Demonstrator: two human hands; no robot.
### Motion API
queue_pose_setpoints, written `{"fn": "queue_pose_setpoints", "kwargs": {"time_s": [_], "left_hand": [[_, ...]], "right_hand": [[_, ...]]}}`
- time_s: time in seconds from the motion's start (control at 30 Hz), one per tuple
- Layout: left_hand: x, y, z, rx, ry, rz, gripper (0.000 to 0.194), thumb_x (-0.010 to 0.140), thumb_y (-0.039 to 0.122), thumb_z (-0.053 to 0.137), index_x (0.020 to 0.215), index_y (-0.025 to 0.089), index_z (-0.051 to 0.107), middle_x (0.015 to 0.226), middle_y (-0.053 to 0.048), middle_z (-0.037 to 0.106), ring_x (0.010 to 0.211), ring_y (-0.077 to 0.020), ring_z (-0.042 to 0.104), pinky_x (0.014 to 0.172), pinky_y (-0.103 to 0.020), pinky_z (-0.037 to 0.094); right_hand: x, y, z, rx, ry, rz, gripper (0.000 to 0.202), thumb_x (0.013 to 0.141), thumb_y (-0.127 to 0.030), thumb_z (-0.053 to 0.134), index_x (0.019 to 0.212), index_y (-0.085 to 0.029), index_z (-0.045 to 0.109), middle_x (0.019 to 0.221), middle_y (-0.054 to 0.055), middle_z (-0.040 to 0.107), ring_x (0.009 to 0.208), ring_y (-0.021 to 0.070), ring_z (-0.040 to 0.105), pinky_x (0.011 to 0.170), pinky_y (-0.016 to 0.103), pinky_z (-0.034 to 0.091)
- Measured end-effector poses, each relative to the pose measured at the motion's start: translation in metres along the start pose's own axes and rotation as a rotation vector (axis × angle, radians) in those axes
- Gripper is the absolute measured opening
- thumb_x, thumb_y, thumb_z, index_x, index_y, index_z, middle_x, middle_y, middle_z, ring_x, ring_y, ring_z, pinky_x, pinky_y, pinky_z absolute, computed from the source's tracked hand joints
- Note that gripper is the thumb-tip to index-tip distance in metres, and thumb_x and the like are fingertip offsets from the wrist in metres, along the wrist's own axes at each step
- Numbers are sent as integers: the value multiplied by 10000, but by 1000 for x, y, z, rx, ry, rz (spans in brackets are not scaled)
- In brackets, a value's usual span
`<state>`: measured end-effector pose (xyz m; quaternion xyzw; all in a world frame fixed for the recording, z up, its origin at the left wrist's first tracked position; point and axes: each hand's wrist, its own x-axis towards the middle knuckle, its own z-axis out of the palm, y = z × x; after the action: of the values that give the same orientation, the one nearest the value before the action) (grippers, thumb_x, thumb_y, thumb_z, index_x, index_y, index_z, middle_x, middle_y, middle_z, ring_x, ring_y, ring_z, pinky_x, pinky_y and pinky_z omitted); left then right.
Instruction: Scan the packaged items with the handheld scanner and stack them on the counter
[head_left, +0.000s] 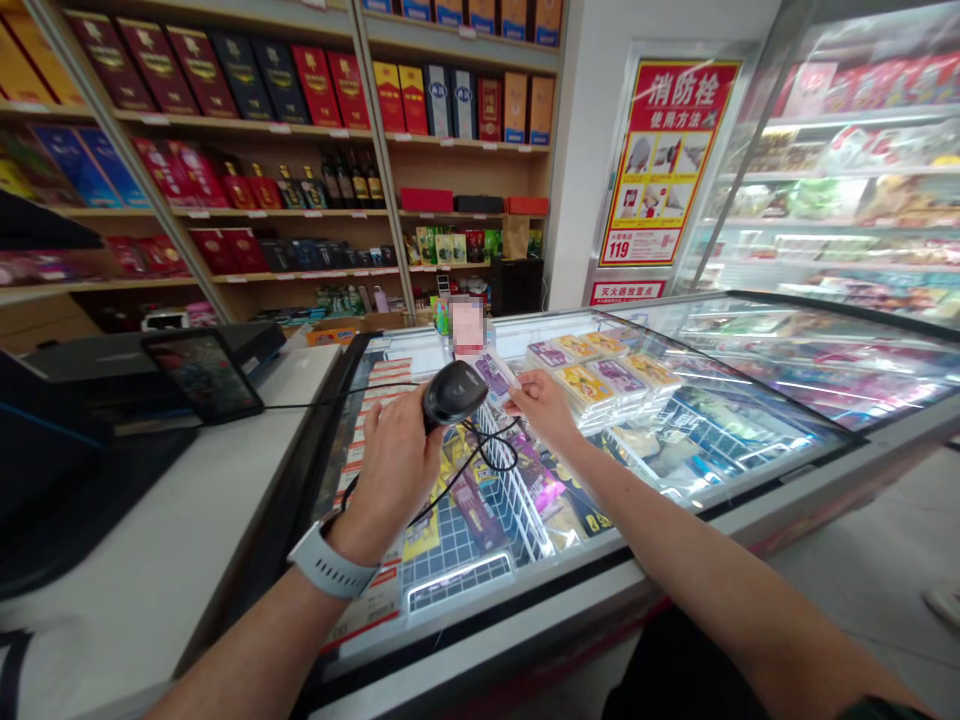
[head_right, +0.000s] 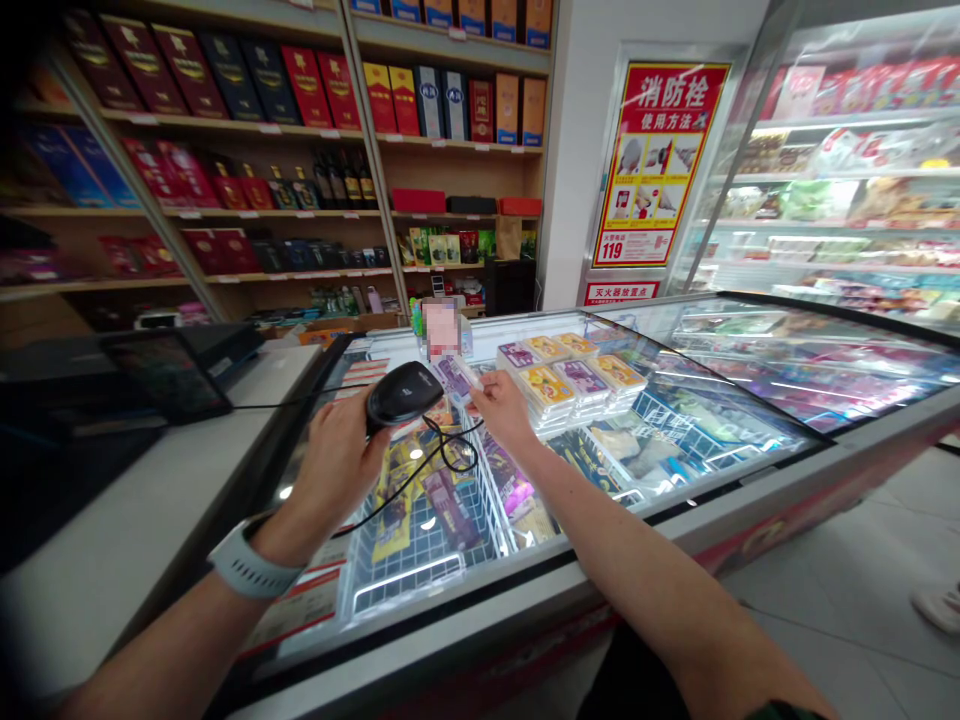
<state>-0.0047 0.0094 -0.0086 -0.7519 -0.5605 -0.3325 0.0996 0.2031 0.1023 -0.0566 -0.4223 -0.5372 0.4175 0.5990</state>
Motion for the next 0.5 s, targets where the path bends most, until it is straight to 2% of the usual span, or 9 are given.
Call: {"fn": "queue_pose_setpoints", "kwargs": {"time_s": [0.33,0.5], "left_hand": [[2,0,-1,-6,-34,-27,477,863,217,446,1330,121,440,1244,-140,611,1197,-301,530,1089,-509,294],[2,0,-2,-28,7,-9,464,874,237,429,1326,131,441,1234,-150,616,1188,-307,537,1076,-520,304]], "right_hand": [[-5,-3,4,-42,-16,-59,346,685,-427,689,868,-219,482,654,-63,601,580,123,640,596,275,561],[-9,-12,6,-59,-3,-114,286,718,-406,661,868,-222,502,682,-53,596,602,122,621,617,280,554]]}}
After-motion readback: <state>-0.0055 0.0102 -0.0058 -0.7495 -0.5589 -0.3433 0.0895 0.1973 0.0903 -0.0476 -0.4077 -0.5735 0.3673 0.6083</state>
